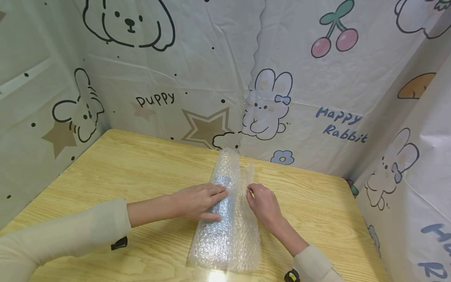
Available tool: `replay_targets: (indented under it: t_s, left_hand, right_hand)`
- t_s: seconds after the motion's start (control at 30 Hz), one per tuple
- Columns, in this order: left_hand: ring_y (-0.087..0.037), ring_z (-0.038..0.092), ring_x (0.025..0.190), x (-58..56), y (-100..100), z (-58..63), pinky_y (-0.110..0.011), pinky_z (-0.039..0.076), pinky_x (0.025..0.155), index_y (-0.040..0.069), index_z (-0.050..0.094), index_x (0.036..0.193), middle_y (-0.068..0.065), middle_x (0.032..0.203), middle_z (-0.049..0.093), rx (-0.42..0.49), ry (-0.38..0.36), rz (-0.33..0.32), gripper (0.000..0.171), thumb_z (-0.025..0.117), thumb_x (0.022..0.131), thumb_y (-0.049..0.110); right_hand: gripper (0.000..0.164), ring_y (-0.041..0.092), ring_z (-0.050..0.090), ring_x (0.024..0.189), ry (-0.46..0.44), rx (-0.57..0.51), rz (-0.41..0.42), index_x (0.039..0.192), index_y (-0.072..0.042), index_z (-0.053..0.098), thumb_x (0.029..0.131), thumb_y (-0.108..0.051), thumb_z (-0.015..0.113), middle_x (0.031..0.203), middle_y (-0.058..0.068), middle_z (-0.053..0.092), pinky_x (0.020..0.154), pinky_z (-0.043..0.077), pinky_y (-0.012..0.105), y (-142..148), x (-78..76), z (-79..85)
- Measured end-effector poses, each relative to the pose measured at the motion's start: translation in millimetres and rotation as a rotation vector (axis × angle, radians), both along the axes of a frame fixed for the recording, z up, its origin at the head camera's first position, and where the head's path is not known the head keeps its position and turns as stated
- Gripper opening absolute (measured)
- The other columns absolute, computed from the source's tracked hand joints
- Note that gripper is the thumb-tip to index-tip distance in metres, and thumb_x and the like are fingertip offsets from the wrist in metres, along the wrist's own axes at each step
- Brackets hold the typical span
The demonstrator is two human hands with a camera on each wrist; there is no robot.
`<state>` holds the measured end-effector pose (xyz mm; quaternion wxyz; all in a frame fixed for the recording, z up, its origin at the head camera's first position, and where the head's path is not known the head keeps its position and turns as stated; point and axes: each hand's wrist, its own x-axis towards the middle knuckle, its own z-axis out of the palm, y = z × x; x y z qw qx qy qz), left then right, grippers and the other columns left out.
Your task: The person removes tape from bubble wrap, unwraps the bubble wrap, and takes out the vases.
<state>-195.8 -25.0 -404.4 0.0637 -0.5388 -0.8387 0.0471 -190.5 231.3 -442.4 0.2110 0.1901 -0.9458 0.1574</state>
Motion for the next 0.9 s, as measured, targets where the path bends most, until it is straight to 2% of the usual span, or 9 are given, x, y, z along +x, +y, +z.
replay_targets:
  t_s: [0.23, 0.63, 0.9]
  left_hand:
    - [-0.030, 0.044, 0.137, -0.2, 0.1, 0.2, -0.038, 0.033, 0.115, -0.001, 0.043, 0.148, -0.019, 0.148, 0.047, 0.012, -0.008, -0.002, 0.078, 0.044, 0.100, 0.060]
    - [-0.029, 0.041, 0.139, 1.8, -0.2, 2.1, -0.038, 0.031, 0.116, -0.001, 0.040, 0.150, -0.019, 0.151, 0.043, -0.019, -0.040, 0.022, 0.078, 0.042, 0.101, 0.060]
    - [-0.029, 0.042, 0.138, 0.6, -0.4, 1.3, -0.038, 0.032, 0.115, -0.002, 0.041, 0.149, -0.019, 0.150, 0.044, -0.010, -0.021, 0.013, 0.078, 0.042, 0.101, 0.060]
  right_hand:
    - [0.011, 0.022, 0.067, 0.073, -0.033, 0.007, -0.021, 0.095, 0.002, 0.073, 0.084, 0.000, 0.076, 0.084, 0.011, 0.071, 0.064, 0.058, 0.037, 6.8, 2.2, -6.1]
    - [0.014, 0.025, 0.069, 0.076, -0.045, 0.003, -0.035, 0.096, 0.004, 0.072, 0.083, 0.003, 0.076, 0.086, 0.014, 0.072, 0.065, 0.059, 0.039, 16.6, 7.8, -17.8]
    - [0.014, 0.023, 0.067, 0.075, -0.080, 0.003, -0.069, 0.098, 0.005, 0.071, 0.084, 0.005, 0.072, 0.086, 0.014, 0.070, 0.065, 0.058, 0.039, 23.5, 9.3, -24.5]
